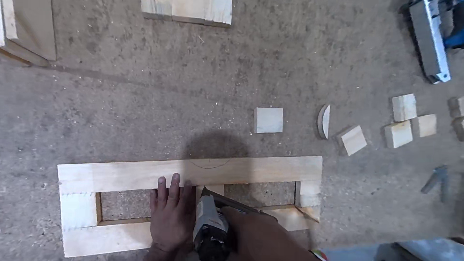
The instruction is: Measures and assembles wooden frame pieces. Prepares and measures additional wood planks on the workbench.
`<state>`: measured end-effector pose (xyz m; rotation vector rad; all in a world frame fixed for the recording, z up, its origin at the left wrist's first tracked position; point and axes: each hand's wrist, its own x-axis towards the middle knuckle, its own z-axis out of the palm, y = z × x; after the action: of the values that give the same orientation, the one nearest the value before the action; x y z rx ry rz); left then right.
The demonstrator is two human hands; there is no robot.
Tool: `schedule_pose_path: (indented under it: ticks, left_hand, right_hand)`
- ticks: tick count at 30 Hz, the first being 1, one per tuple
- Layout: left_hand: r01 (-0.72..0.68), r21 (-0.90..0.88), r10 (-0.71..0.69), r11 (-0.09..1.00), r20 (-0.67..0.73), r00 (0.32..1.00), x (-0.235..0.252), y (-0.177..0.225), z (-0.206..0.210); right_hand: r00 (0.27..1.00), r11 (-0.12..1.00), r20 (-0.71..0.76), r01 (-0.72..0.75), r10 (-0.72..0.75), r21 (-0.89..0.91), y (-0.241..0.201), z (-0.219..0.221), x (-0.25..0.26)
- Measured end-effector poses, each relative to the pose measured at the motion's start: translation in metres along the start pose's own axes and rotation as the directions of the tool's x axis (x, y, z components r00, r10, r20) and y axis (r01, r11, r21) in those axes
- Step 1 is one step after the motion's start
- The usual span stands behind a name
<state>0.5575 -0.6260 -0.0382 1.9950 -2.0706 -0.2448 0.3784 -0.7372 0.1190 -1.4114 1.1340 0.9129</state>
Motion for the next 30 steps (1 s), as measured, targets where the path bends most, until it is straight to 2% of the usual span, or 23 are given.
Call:
schedule_pose_path:
  ticks: [10, 15, 20, 30]
  left_hand:
    - [0.012, 0.016, -0.013, 1.000, 0.031, 0.999, 0.003, 0.000, -0.001]
    - [0.006, 0.008, -0.007, 1.000, 0.053, 0.999, 0.000, 0.000, 0.001]
    - [-0.007, 0.031, 0.006, 0.999, 0.037, 0.999, 0.000, -0.001, 0.004]
    - [-0.011, 0.044, 0.009, 0.999, 0.034, 0.999, -0.003, -0.002, 0.008]
  right_hand:
    - [1.000, 1.000, 0.013, -0.007, 0.007, -0.006, -0.004, -0.003, 0.013]
    - [0.991, 0.995, 0.084, -0.102, 0.100, 0.020, -0.009, -0.013, 0.014]
    - [0.993, 0.993, 0.054, -0.111, 0.108, 0.041, 0.001, -0.011, 0.012]
    - [1.000, 0.997, 0.004, -0.030, 0.030, 0.066, 0.026, -0.012, 0.012]
